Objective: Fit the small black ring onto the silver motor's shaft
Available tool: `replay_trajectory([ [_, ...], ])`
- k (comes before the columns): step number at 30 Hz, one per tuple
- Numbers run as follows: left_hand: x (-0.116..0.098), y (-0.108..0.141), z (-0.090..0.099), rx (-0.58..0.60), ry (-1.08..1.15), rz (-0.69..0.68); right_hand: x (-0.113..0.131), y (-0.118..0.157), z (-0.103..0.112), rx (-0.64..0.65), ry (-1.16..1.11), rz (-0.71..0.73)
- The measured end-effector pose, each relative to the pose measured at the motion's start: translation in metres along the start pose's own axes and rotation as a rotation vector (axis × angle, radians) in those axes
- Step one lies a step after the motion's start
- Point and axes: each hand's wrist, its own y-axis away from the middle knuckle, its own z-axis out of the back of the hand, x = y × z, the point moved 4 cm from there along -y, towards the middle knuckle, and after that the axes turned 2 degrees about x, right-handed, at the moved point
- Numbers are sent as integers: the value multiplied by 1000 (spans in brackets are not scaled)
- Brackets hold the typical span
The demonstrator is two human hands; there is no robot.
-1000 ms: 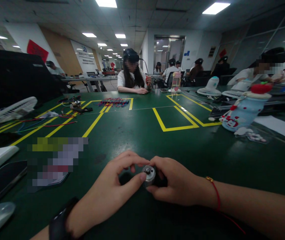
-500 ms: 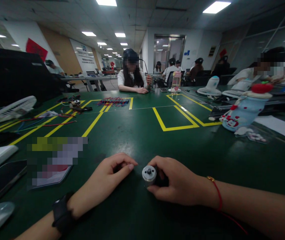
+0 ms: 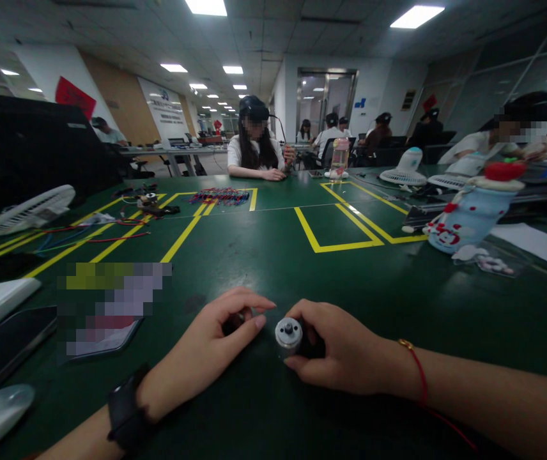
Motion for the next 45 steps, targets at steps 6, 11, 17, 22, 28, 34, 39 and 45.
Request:
replay_trajectory([
  [6, -24, 3, -10, 17, -13, -155, -2, -2, -2, 14, 47, 4],
  [11, -26, 4, -9, -52, -10, -118, -1, -3, -1, 11, 55, 9],
  [17, -13, 6, 4, -54, -56, -130, 0, -2, -1, 6, 32, 8],
  [22, 4, 5, 3, 99, -149, -104, -2, -1, -1, 13, -1, -14],
  [28, 13, 4, -5, 185, -212, -132, -4, 0, -1, 14, -12, -24],
  [34, 14, 5, -6, 211, -249, -129, -3, 0, 0, 16, -9, -24],
  [39, 16, 1, 5, 131, -137, -54, -3, 1, 0, 16, 4, -38],
  [45, 24, -2, 18, -1, -100, 29, -1, 1, 1, 22, 4, -48],
])
